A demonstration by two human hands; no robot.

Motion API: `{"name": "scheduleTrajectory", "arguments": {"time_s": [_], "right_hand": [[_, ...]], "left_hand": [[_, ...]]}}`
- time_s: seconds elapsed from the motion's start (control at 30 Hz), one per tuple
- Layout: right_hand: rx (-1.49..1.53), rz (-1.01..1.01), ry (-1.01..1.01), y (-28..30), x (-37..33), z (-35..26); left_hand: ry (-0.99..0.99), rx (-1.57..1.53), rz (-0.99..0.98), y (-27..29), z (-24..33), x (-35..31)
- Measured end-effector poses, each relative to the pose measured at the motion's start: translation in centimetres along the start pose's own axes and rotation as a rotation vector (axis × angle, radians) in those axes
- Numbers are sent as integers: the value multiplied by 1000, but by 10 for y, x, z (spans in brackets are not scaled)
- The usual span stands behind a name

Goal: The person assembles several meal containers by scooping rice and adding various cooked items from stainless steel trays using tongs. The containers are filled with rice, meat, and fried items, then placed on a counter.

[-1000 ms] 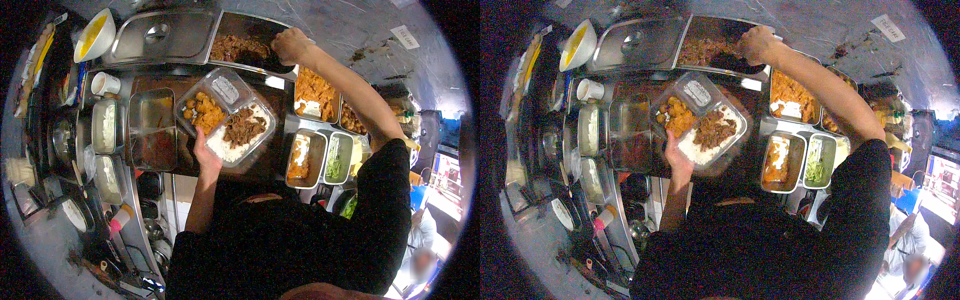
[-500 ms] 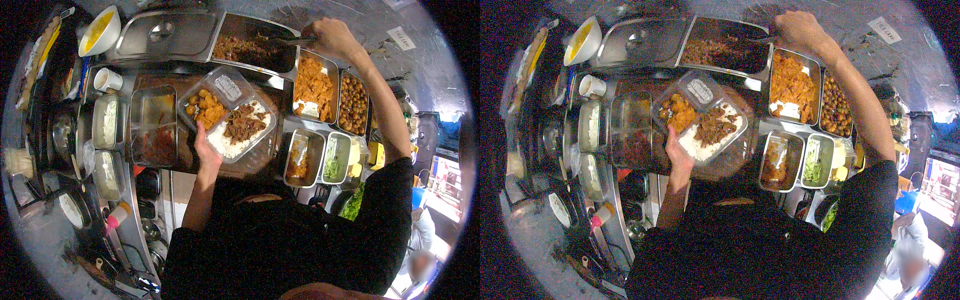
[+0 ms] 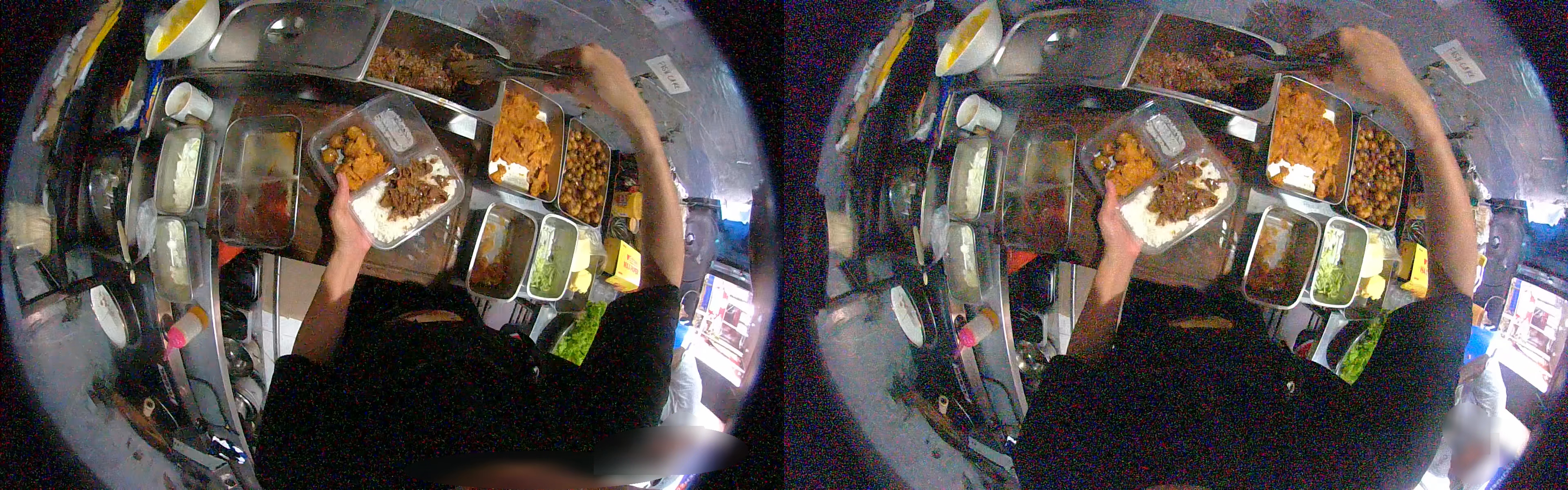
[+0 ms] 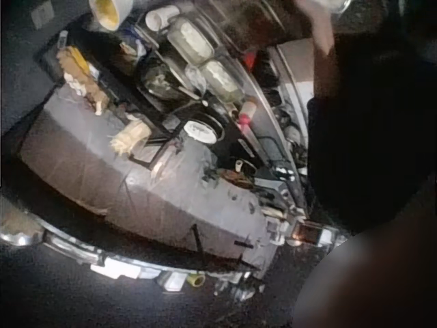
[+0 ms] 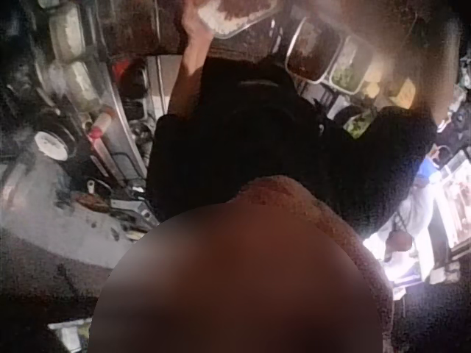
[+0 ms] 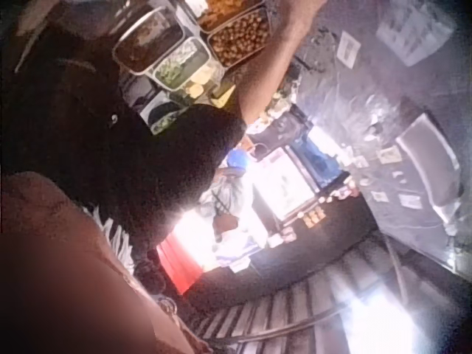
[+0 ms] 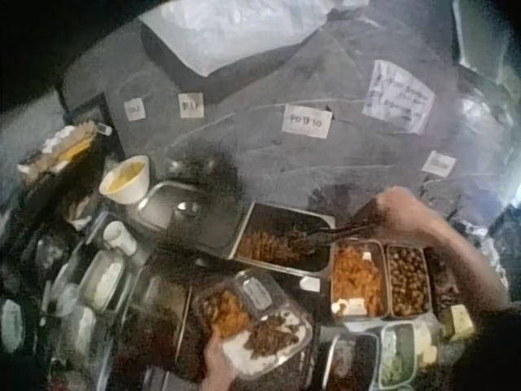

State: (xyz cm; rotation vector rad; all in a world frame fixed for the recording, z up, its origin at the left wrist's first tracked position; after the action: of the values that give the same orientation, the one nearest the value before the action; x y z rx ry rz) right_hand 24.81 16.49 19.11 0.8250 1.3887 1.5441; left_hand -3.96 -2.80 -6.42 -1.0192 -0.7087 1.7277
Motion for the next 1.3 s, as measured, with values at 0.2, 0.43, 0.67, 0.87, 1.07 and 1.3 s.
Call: {"name": "scheduleTrajectory", "arguments": {"time_s": [0.2, 0.43, 0.67, 0.87, 1.07, 1.3], "right_hand": [[139, -200, 133, 41, -37, -57], [-222, -380, 311, -7, -63, -143], [34, -208, 240, 16, -78, -124], [23, -163, 319, -24, -90, -134], [-84, -269, 345, -29, -96, -143], [36, -212, 146, -16, -89, -104]], "left_hand": [[36, -97, -12, 4, -3, 3], [3, -45, 46, -13, 3, -3], [15, -85, 73, 0, 1, -6], [27, -89, 45, -6, 0, -5], [33, -123, 8, -5, 0, -4], [19, -72, 65, -1, 4, -8]]}}
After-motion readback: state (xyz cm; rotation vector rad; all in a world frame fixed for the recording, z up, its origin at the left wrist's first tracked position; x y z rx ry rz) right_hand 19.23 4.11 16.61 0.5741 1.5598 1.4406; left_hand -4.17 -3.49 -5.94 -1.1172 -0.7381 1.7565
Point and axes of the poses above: each hand's wrist, its own x-axis towards the middle knuckle, its own y-axis out of the back of the hand, z = x × y, the point moved 3 cm from there along x, towards the middle knuckle, and after that the axes turned 11 degrees about -y, right-handed, at the moved point
